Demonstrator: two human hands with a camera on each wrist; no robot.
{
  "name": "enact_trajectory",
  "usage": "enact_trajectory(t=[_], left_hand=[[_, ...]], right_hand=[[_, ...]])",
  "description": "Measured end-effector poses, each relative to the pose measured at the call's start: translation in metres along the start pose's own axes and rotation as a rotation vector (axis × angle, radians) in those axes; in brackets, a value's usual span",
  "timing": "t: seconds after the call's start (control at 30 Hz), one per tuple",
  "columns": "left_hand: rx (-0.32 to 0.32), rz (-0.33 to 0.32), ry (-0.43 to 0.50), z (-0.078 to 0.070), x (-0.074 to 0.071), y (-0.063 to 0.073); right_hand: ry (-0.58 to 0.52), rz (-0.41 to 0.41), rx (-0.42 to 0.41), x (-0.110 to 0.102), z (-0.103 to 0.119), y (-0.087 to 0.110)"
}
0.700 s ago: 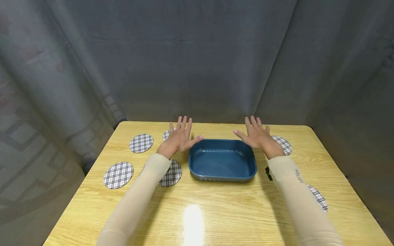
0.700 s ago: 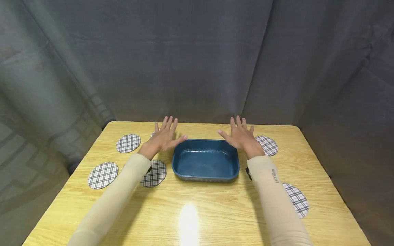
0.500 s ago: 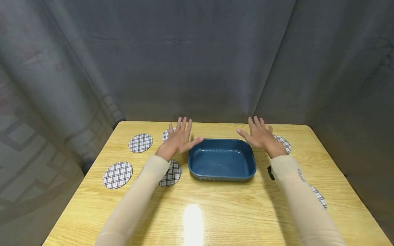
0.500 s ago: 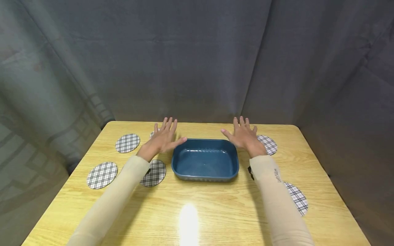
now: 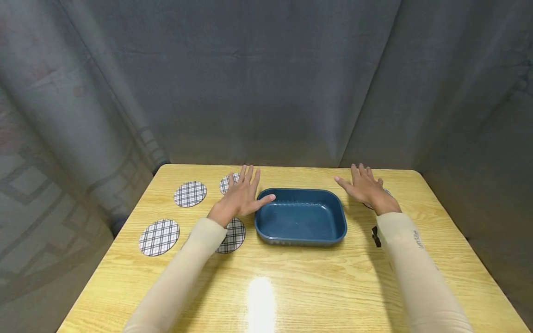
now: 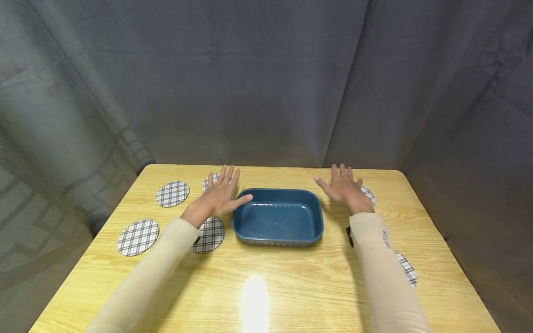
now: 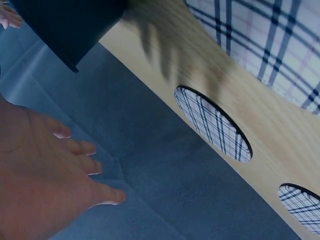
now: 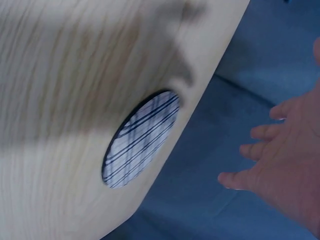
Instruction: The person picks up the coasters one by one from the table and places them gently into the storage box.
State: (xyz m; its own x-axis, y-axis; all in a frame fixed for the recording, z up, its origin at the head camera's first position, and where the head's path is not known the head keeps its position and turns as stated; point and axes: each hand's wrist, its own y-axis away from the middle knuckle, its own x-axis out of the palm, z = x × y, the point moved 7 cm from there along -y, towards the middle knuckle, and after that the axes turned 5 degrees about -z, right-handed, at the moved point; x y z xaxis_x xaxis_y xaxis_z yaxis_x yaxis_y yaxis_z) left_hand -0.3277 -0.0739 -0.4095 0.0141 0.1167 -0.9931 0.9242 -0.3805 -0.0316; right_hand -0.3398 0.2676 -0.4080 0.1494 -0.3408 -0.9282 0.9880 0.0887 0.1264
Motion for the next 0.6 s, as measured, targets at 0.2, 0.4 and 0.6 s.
enact_trajectory(t=[0.2, 0.4, 0.6], left_hand=[[0.017, 0.006, -0.01, -0.004, 0.003, 0.008], [0.017, 0.002, -0.008, -0.005, 0.007, 0.015], [0.018, 0.004, 0.003, -0.007, 0.012, 0.022]], right_hand=[[-0.01, 0.024, 0.032, 0.001, -0.019, 0.003], [-0.011, 0.02, 0.05, 0.003, -0.034, 0.003], [-0.002, 0.024, 0.066, 0.005, -0.047, 0.004]])
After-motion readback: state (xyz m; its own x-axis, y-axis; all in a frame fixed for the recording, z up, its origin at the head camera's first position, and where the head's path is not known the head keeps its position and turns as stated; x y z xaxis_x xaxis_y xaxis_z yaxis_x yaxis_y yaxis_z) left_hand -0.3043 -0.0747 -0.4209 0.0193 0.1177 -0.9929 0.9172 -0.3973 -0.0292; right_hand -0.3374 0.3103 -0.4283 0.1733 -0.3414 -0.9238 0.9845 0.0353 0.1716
